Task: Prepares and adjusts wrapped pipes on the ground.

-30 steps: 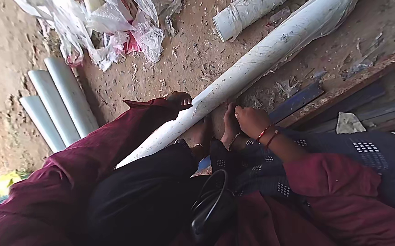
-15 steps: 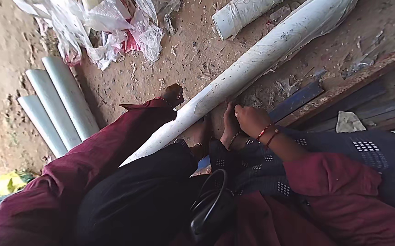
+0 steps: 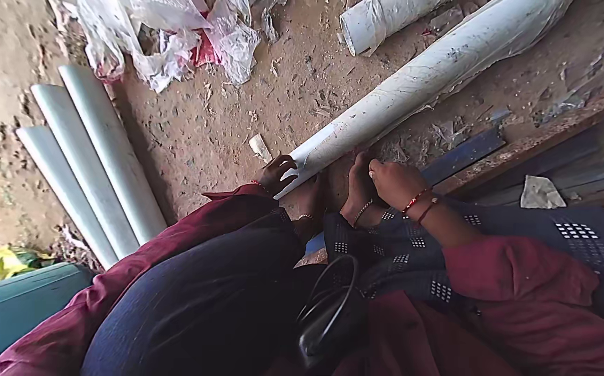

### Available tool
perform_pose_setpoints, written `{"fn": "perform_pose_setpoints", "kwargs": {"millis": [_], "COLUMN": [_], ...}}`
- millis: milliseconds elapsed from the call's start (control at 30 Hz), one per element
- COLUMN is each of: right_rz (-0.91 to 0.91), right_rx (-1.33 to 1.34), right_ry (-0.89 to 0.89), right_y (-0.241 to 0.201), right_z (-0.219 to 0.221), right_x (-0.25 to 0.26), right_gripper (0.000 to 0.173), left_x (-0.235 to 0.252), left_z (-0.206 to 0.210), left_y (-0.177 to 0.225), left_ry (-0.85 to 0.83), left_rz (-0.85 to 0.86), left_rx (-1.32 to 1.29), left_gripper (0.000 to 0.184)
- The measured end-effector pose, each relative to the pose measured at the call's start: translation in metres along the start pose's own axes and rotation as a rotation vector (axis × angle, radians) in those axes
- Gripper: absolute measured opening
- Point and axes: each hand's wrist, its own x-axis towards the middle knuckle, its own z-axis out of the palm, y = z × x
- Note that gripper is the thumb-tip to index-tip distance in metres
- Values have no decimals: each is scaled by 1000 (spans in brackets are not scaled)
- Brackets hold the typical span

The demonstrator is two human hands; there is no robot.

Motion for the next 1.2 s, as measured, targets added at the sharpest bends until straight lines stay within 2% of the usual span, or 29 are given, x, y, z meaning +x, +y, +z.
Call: {"fn": "perform_pose_setpoints", "kwargs": {"millis": [133,300,500,667,800,933,1100,1200], "right_rz": [-8,-10,-5,4,-3,3,-19,-23], "right_rx": [-11,-9,-33,-36,-37,-23,-7,2], "right_ry": [4,-22,-35,-44,-46,-40,-4,15], "right_y": [3,2,3,2,2,1,3,4], "right_z": [5,7,8,9,8,7,10,12], "right_x": [4,4,7,7,7,4,4,5], "right_gripper": [27,28,29,28,28,27,27,26], "left_x": [-2,-12,-5,3,6,9,10,9], "left_z": [8,12,10,0,-2,-1,0,4], "left_y": [-1,-8,-7,-11,-18,-5,13,18], "left_ry": [148,178,151,101,17,18,-6,-28], "left_rz": [10,88,221,302,336,294,89,21], "left_rx": [-32,8,183,142,230,287,217,194], "left_gripper": [15,15,10,10,12,13,11,17]}}
